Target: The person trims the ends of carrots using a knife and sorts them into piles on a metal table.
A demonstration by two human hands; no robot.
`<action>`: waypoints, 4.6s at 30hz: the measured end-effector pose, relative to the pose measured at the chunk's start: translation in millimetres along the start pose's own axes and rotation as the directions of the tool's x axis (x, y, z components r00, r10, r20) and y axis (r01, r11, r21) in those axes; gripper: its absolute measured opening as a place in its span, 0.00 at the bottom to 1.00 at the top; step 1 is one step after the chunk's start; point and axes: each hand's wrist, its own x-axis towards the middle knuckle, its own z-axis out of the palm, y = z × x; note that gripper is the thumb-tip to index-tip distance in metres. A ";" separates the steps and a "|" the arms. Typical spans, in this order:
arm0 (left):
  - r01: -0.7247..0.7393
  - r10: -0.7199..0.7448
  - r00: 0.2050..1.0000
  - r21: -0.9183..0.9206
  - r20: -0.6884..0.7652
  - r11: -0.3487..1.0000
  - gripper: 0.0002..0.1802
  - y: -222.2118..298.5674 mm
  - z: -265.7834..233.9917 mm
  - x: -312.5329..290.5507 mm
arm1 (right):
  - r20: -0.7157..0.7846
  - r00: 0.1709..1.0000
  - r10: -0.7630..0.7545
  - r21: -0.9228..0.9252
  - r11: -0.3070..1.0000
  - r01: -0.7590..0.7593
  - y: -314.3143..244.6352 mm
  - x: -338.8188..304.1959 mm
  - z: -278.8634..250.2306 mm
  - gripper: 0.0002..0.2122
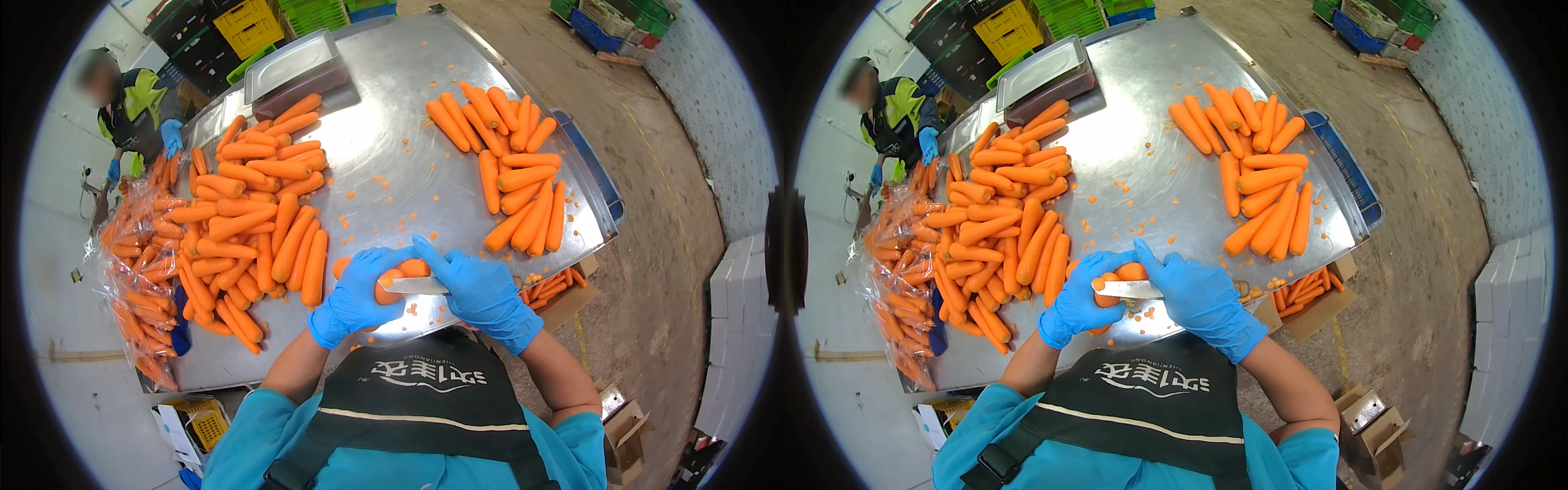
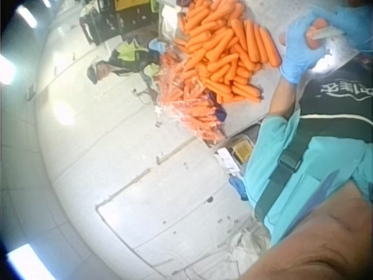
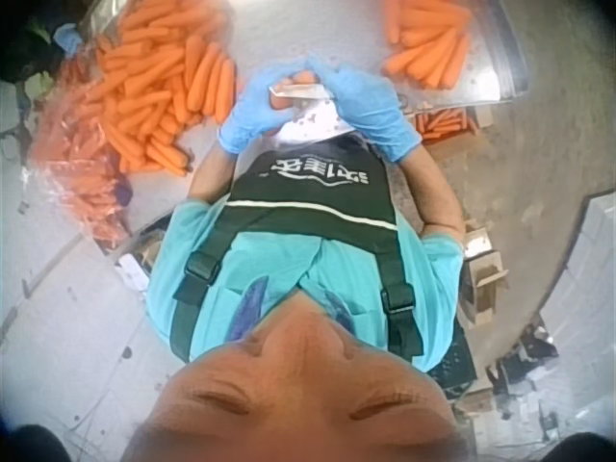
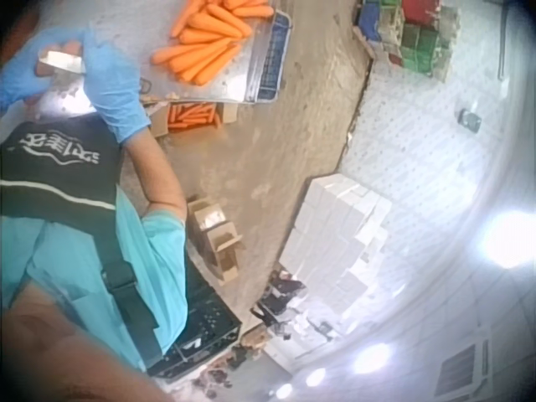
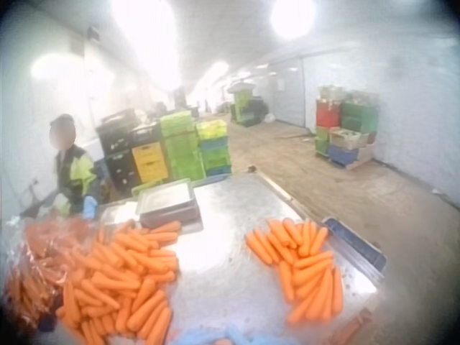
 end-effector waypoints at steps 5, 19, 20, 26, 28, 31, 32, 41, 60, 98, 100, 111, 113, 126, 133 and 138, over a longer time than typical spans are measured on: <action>0.033 -0.035 0.999 0.046 0.026 0.998 0.39 2.0 -1.9 -1.4 | 0.055 0.997 0.049 -0.011 0.999 -0.049 -3.0 0.7 1.3 0.37; 0.029 -0.482 0.873 -0.995 0.072 -0.095 0.39 -49.6 -6.5 3.7 | 0.001 0.883 0.470 0.496 0.766 -0.409 44.6 -4.8 45.3 0.25; -0.040 -0.492 0.867 -0.972 0.081 -0.231 0.39 -72.6 -1.4 4.8 | 0.049 0.879 0.475 0.523 0.737 -0.427 41.1 -5.7 48.1 0.25; -0.172 -0.551 0.826 -0.878 0.118 -0.446 0.37 -83.0 -3.9 4.7 | 0.040 0.920 0.391 0.570 0.747 -0.342 30.1 -5.1 69.6 0.24; -0.176 -0.472 0.869 -0.796 0.151 -0.579 0.33 -95.0 -4.5 1.4 | -0.037 0.938 0.345 0.535 0.800 -0.273 23.4 0.2 69.2 0.24; -0.242 -0.564 0.810 -0.783 0.163 -0.573 0.31 -82.6 -12.9 4.0 | 0.048 0.936 0.348 0.501 0.803 -0.324 13.3 8.8 58.6 0.24; -0.241 -0.573 0.809 -0.812 0.134 -0.531 0.31 -86.4 -13.4 -0.5 | 0.109 0.931 0.348 0.493 0.795 -0.355 9.6 13.3 55.9 0.25; -0.283 -0.589 0.657 -0.877 -0.472 0.387 0.31 -84.7 -173.9 -23.5 | 0.203 0.832 0.517 0.575 0.624 -0.528 26.3 -10.9 77.2 0.30; 0.298 0.004 0.935 0.793 -0.354 0.532 0.42 -242.6 -316.8 11.9 | -0.087 0.260 0.962 0.812 0.220 -0.540 123.4 -69.1 72.3 0.18; 0.205 -0.231 0.972 0.634 -0.043 0.746 0.49 -154.7 52.8 64.2 | 0.252 0.632 0.733 0.859 0.132 -0.495 88.3 -57.3 128.2 0.18; 0.213 -0.229 0.973 0.553 -0.041 0.806 0.50 -145.0 34.5 59.2 | 0.283 0.641 0.713 0.856 0.114 -0.504 87.4 -58.7 126.2 0.18; 0.311 -0.434 0.890 0.509 0.140 0.803 0.48 -122.1 -4.7 21.2 | 0.287 0.677 0.678 0.843 0.157 -0.515 78.1 -76.5 143.0 0.16; 0.320 -0.455 0.884 0.573 0.107 0.755 0.47 -120.4 10.5 26.3 | 0.312 0.655 0.689 0.811 0.166 -0.561 77.0 -74.5 135.3 0.15; 0.351 -0.602 0.792 -0.882 0.100 0.315 0.36 -92.2 -10.2 -8.2 | -0.139 0.925 0.354 0.465 0.848 -0.255 35.1 -41.9 102.4 0.22; 0.285 -0.444 0.896 -0.790 0.018 0.543 0.36 -46.4 -3.1 -22.7 | -0.106 0.984 0.145 0.192 0.974 -0.122 1.8 -0.8 50.7 0.34; 0.250 -0.346 0.937 -0.627 -0.034 0.738 0.33 -30.9 -4.2 -24.8 | -0.057 0.990 0.132 0.143 0.982 -0.123 -4.3 8.9 34.9 0.36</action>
